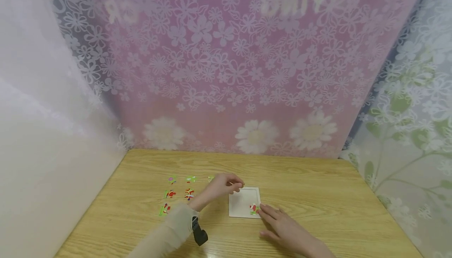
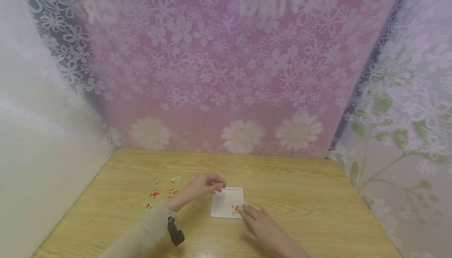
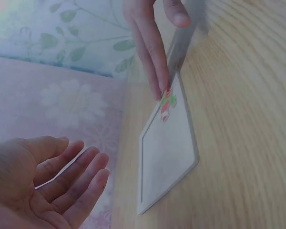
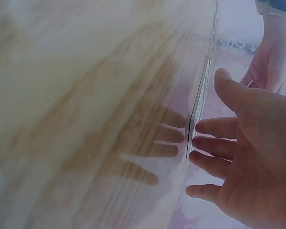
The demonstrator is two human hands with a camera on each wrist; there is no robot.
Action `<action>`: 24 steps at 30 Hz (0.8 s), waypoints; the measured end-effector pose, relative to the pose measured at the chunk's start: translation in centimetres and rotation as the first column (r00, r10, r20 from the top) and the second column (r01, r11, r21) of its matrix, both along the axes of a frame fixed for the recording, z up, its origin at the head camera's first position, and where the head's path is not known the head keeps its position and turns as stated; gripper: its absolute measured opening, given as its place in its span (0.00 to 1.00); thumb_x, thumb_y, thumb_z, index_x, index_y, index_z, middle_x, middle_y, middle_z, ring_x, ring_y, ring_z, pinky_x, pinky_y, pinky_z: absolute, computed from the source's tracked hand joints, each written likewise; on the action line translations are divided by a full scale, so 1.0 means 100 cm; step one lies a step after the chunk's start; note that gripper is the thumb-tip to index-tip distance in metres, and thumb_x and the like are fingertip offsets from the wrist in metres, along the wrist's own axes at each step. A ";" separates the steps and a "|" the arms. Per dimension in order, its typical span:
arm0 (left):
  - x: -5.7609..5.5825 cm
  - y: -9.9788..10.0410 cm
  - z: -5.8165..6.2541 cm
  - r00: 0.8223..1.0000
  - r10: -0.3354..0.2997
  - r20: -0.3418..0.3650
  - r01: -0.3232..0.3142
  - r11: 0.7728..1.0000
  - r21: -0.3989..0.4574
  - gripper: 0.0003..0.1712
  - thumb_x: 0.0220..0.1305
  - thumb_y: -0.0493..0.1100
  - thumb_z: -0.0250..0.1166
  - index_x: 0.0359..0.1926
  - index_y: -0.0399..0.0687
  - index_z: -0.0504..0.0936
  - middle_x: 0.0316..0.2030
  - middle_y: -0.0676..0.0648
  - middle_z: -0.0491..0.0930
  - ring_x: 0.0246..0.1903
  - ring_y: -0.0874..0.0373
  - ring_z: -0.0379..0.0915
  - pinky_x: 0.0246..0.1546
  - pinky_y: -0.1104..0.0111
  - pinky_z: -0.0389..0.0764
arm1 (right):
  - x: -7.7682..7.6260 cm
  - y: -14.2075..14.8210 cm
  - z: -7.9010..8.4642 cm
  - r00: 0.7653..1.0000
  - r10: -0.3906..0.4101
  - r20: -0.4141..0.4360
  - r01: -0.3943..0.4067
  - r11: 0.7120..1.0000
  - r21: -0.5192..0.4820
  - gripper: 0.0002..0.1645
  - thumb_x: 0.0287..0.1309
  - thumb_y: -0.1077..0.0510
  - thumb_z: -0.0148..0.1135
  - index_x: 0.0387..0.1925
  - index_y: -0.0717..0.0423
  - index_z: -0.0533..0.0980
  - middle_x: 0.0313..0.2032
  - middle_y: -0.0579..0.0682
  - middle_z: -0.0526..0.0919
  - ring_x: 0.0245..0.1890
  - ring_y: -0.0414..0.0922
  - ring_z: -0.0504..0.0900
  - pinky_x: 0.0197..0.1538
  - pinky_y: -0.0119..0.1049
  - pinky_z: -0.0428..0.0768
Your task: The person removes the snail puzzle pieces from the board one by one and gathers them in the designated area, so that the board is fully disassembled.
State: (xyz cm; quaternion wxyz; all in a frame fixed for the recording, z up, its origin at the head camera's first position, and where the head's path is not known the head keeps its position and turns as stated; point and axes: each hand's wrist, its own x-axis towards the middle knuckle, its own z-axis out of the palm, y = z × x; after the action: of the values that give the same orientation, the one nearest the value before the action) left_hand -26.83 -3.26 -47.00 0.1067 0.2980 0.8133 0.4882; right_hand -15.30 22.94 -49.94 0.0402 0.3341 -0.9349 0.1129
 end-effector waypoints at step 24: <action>0.010 0.041 -0.026 0.998 -0.056 -0.001 0.055 0.980 -0.189 0.10 0.72 0.44 0.64 0.44 0.45 0.89 0.31 0.50 0.86 0.25 0.67 0.75 0.25 0.77 0.73 | 0.002 0.000 -0.002 0.999 -0.030 0.024 0.029 0.999 0.046 0.41 0.73 0.35 0.51 0.70 0.63 0.70 0.70 0.58 0.71 0.68 0.57 0.73 0.65 0.65 0.68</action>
State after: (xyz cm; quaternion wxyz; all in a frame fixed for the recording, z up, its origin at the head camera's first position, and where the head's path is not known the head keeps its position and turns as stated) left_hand -25.86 0.87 -49.64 0.1457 0.3108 0.8476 0.4046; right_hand -15.12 22.98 -50.14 0.0227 0.3196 -0.9425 0.0952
